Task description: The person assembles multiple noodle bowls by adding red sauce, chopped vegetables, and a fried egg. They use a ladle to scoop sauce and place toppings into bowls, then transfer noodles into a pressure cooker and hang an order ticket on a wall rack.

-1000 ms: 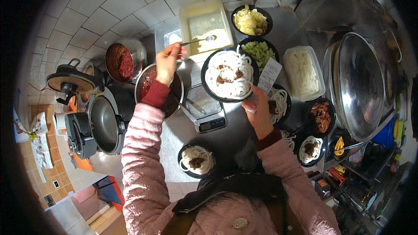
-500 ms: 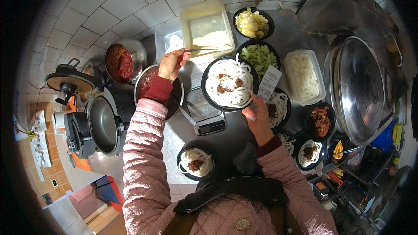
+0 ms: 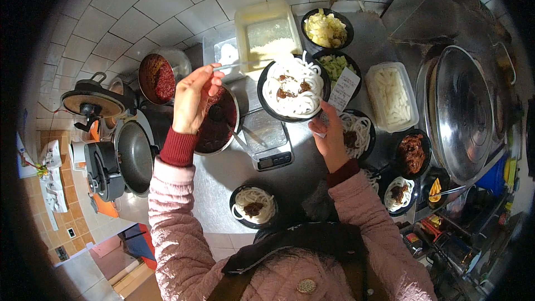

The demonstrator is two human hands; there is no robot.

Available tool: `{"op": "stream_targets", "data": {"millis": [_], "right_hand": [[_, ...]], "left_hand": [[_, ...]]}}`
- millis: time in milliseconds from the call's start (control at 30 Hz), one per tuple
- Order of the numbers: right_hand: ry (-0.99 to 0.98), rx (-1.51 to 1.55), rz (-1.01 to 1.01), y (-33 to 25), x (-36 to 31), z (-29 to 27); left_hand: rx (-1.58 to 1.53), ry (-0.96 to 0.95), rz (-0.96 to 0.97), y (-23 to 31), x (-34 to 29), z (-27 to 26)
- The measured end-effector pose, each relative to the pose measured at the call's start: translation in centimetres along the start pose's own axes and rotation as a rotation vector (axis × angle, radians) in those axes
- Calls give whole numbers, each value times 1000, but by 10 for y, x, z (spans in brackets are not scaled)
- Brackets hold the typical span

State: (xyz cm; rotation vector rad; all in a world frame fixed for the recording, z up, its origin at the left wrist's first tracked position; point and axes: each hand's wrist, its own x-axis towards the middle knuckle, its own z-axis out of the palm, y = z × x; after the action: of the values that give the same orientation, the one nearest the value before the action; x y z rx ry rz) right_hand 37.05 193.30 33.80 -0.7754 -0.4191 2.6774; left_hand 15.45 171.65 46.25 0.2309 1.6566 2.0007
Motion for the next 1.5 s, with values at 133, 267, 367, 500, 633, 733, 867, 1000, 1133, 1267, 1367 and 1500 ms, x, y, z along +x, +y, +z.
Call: {"op": "stream_targets", "data": {"millis": [133,267,367,500,633,733,867,1000,1133,1267,1367,1500], "right_hand": [[12,2,-23,2,1,10],[48,-3,2,2,1,12],[2,-1,3,3,3,8],[18,-42,28,5,4,1],[-18,-38,-6,4,-3,-1],[-62,-25,3,-1,-10,-3],[-20,-30,16,-3,-18,-8],[125,-33,-5,-1,-23,-10],[118,-59,4,-2,-25,-11],[18,-53,17,-4,-25,-10],[8,-69,13,-4,-25,-10],[-12,-95,21,-4,-23,-7]], "left_hand": [[321,-73,221,6,-41,9],[454,-3,379,9,-49,1],[214,-9,258,4,-48,-2],[4,38,162,-3,-39,-18],[-100,203,189,-10,-6,-56],[6,327,178,-28,20,-75],[4,331,231,-51,35,-68],[315,223,229,-70,52,-37],[631,194,206,-91,75,-18],[365,195,47,-100,87,-21],[152,224,0,-96,87,-30],[-14,277,-110,-78,78,-41]]}}
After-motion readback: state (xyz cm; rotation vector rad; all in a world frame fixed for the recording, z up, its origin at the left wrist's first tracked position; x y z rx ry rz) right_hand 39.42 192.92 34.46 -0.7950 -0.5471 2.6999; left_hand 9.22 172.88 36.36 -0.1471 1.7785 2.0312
